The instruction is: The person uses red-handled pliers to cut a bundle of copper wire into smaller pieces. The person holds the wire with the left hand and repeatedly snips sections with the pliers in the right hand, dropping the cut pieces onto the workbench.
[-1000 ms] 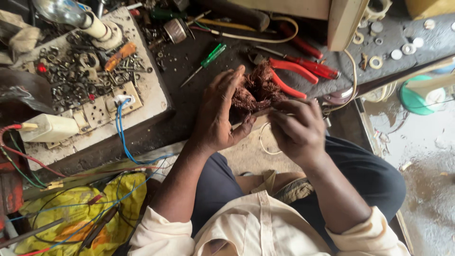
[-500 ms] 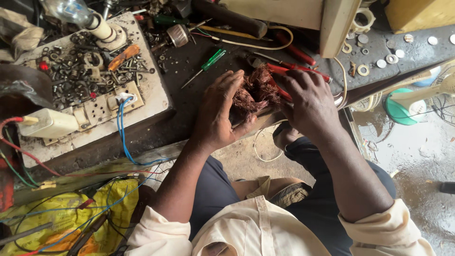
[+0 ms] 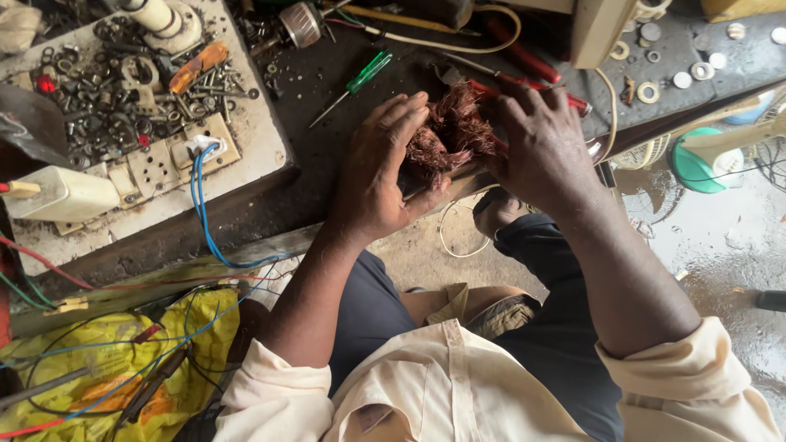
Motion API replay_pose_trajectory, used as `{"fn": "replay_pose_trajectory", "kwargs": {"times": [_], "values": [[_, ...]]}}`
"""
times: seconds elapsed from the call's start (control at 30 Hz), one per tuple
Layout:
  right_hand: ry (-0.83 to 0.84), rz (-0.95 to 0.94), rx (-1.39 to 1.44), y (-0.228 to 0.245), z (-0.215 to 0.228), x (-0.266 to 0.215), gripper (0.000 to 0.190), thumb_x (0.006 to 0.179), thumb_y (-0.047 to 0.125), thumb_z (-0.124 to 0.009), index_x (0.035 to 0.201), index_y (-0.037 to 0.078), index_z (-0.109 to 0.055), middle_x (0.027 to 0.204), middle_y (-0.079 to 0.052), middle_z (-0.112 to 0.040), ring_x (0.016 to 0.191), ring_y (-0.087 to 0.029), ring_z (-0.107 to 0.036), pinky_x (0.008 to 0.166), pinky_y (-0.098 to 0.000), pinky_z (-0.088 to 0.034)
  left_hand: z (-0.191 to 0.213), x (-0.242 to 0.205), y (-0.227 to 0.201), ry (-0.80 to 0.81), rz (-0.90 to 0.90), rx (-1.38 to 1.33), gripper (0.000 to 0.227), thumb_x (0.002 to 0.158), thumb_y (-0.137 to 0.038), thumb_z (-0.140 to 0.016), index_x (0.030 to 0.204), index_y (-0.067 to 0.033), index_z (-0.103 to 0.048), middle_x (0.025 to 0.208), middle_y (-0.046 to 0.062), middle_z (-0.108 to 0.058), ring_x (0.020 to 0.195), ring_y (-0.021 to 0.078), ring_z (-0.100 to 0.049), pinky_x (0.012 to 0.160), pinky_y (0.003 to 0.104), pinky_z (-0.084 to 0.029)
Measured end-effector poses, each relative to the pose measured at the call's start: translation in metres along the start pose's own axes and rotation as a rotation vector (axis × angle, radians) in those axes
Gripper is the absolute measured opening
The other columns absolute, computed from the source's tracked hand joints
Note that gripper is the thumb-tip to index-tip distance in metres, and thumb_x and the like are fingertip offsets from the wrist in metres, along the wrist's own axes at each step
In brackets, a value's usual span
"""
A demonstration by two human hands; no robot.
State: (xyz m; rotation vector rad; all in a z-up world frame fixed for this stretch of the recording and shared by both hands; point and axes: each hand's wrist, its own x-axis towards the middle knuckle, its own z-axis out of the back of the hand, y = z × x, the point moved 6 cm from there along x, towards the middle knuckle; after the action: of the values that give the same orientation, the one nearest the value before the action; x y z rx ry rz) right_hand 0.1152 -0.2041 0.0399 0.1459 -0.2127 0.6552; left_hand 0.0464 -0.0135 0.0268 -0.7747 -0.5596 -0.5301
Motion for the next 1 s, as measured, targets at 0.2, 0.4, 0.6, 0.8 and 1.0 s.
{"fn": "replay_pose_trajectory", "kwargs": {"times": [0.2,0.4,0.6,0.8,1.0], "values": [[-0.018,0.001,0.067,0.007,0.01,-0.009,0.056,0.086,0.024,-0.081,0.137,0.009,-0.065,0.141,-0.02,-0.053,0.125,-0.041,-0.045,0.098,-0.054,-0.042,-0.001,-0.002,0.002,0.015,0.011,-0.002,0.076,0.103,-0.037,-0.077,0.158,-0.0064,-0.034,0.163,0.015,-0.041,0.154,0.0361,-0.041,0.13,0.049,-0.034],[-0.19,-0.056,0.158,-0.013,0.021,-0.061,0.024,0.095,0.004,-0.066,0.119,0.005,-0.063,0.134,-0.016,-0.062,0.128,-0.032,-0.057,0.107,-0.0453,-0.044,-0.002,-0.004,0.003,0.033,0.019,0.005,0.072,0.107,-0.038,-0.073,0.159,-0.0077,-0.034,0.165,0.014,-0.039,0.152,0.0339,-0.039,0.128,0.047,-0.033],[-0.308,-0.605,1.571,-0.007,-0.025,-0.15,0.042,0.096,0.018,-0.074,0.132,0.004,-0.058,0.115,-0.008,-0.065,0.103,-0.02,-0.066,0.091,-0.0324,-0.054,-0.002,-0.004,0.002,0.039,0.025,-0.023,0.072,0.106,-0.037,-0.075,0.159,-0.0083,-0.035,0.164,0.013,-0.038,0.152,0.0337,-0.039,0.13,0.047,-0.034],[0.099,-0.415,1.474,0.046,-0.042,-0.156,0.039,0.105,0.016,-0.059,0.14,-0.002,-0.054,0.124,-0.008,-0.061,0.118,-0.015,-0.061,0.103,-0.0281,-0.048,-0.003,-0.005,0.005,0.049,0.026,-0.054,0.07,0.108,-0.032,-0.078,0.159,-0.0085,-0.036,0.162,0.012,-0.038,0.153,0.0328,-0.039,0.127,0.044,-0.033],[0.196,-0.552,1.418,0.053,-0.04,-0.143,0.048,0.104,0.021,-0.06,0.147,0.001,-0.051,0.116,-0.002,-0.058,0.105,-0.008,-0.052,0.094,-0.0218,-0.044,0.0,-0.004,0.004,0.045,0.021,-0.064,0.07,0.106,-0.031,-0.077,0.158,-0.0087,-0.037,0.161,0.012,-0.038,0.152,0.0333,-0.039,0.13,0.045,-0.034]]}}
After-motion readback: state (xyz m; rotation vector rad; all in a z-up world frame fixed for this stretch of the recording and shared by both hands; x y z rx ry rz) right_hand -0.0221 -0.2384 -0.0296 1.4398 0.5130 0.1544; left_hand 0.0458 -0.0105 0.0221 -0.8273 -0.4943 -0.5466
